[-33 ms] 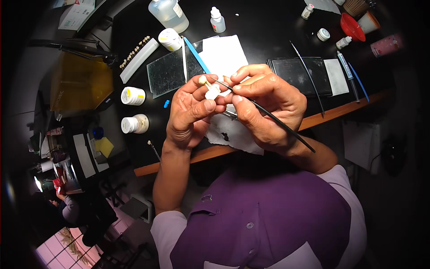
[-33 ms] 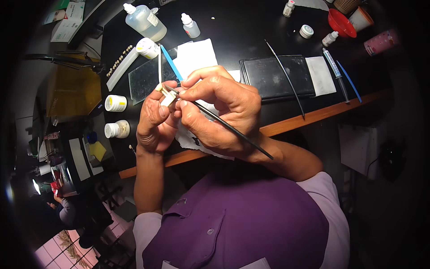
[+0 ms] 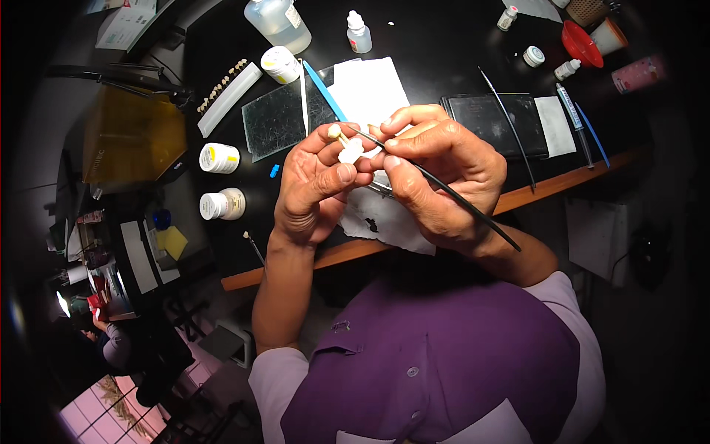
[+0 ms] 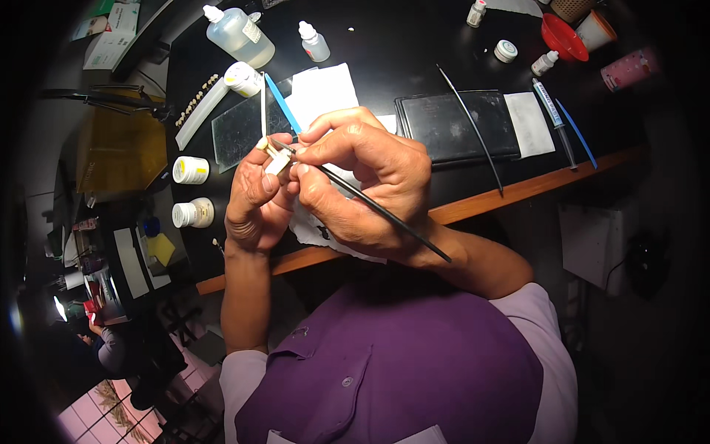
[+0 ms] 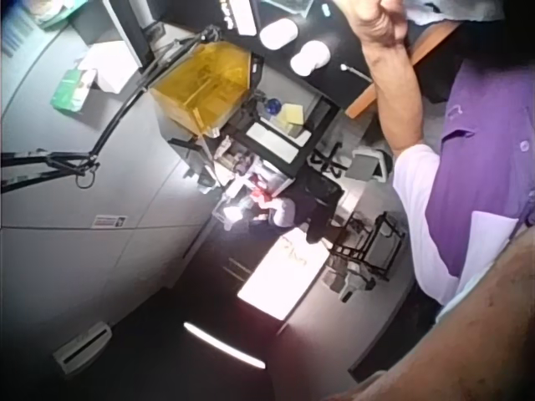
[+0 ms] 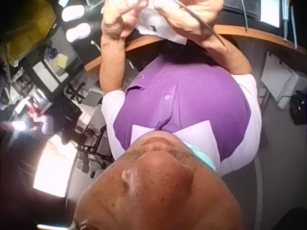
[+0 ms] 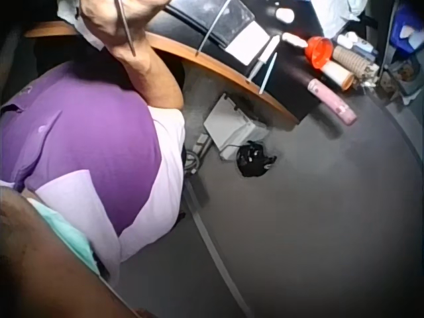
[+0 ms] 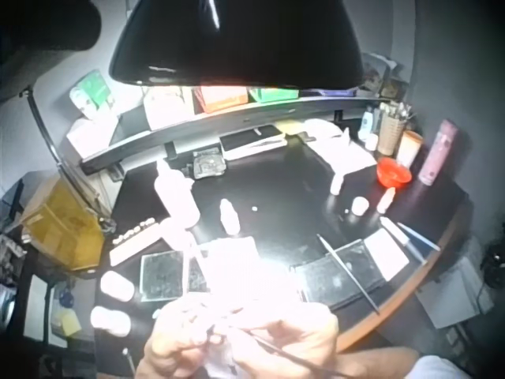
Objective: The person paints a dental crown using a brush and a palette, fits the crown onto a dental cast model, hands a container to another person, and paints the crown with the brush.
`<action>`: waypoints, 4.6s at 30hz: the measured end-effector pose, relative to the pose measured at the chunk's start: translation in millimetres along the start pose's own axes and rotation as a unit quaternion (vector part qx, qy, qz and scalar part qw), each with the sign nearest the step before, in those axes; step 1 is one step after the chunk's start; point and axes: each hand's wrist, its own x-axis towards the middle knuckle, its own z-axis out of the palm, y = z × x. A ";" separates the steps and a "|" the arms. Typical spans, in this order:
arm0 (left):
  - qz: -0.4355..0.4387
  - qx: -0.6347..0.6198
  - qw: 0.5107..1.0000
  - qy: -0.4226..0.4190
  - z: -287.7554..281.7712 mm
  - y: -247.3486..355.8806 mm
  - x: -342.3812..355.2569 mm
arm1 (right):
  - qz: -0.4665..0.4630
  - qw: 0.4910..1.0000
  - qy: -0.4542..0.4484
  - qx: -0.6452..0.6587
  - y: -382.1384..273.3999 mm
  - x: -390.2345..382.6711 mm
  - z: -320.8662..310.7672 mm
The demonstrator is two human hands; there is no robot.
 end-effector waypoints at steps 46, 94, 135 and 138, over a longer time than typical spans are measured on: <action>0.004 0.014 1.000 0.007 -0.6 -1.4 -1.6 | -0.130 0.976 -0.046 -0.169 -6.5 9.3 -0.7; 0.008 0.041 0.999 0.015 0.9 -1.8 -0.7 | -0.103 0.978 -0.095 -0.154 -14.0 8.0 -6.0; 0.006 0.015 1.000 -0.009 -0.4 -0.8 -0.7 | -0.104 0.982 -0.073 -0.142 -13.9 9.4 -4.8; 0.002 0.012 1.000 -0.010 -1.5 -1.3 -0.4 | -0.100 0.984 -0.048 -0.141 -10.2 7.6 -2.3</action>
